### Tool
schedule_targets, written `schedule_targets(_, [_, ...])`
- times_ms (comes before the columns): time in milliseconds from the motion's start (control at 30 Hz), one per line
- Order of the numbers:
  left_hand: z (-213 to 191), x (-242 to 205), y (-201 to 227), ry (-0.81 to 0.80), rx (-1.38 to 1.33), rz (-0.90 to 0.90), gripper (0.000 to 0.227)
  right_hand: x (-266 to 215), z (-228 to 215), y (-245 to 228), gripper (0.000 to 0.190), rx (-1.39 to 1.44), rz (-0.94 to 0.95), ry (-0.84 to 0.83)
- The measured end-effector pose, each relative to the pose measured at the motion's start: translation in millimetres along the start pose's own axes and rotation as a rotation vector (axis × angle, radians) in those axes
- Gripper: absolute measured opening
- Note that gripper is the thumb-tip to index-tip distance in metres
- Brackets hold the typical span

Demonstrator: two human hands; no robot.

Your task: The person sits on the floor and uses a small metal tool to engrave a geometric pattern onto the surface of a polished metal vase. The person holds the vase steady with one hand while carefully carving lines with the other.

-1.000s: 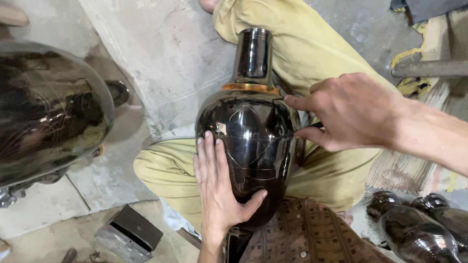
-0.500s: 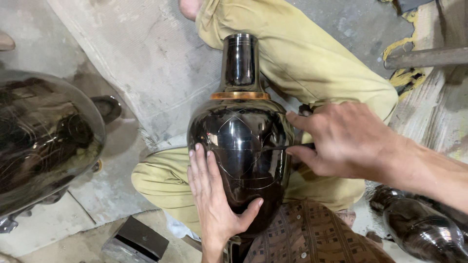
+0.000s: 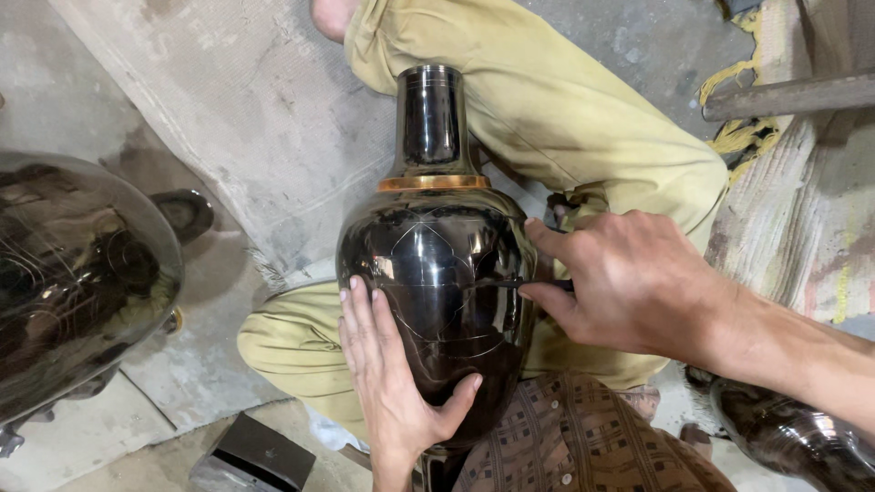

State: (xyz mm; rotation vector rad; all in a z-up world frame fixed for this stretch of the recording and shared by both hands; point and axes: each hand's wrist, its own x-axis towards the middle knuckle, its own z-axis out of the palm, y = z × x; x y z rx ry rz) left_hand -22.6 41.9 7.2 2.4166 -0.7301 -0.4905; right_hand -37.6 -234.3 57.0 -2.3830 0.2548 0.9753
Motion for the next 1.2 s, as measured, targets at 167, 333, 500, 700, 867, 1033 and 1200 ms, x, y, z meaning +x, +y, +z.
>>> schedule_targets(167, [0, 0, -2, 0.014, -0.023, 0.014, 0.129, -2, 8, 6, 0.057, -0.048, -0.099, 0.125])
schedule_targets(333, [2, -7, -13, 0.031, -0.071, 0.041, 0.126, -7, 24, 26, 0.064, -0.248, -0.294, 0.321])
schedule_targets(500, [10, -11, -34, 0.088, -0.254, -0.072, 0.120, 19, 60, 70, 0.085, 0.588, 0.029, 0.338])
schedule_targets(700, [13, 7, -72, 0.039, -0.641, -0.278, 0.124, 81, 177, 88, 0.067, 1.334, 0.161, 0.456])
schedule_targets(867, [19, 12, -96, 0.015, -0.817, -0.219, 0.121, 96, 227, 72, 0.044, 1.227, -0.117, 0.753])
schedule_targets(1033, [30, 15, -131, -0.023, -1.006, -0.127, 0.116, 57, 210, 55, 0.048, 1.281, -0.028, 0.654])
schedule_targets(1200, [74, -3, -176, -0.079, -1.488, -0.303, 0.106, 32, 191, 48, 0.053, 0.998, -0.133, 0.735])
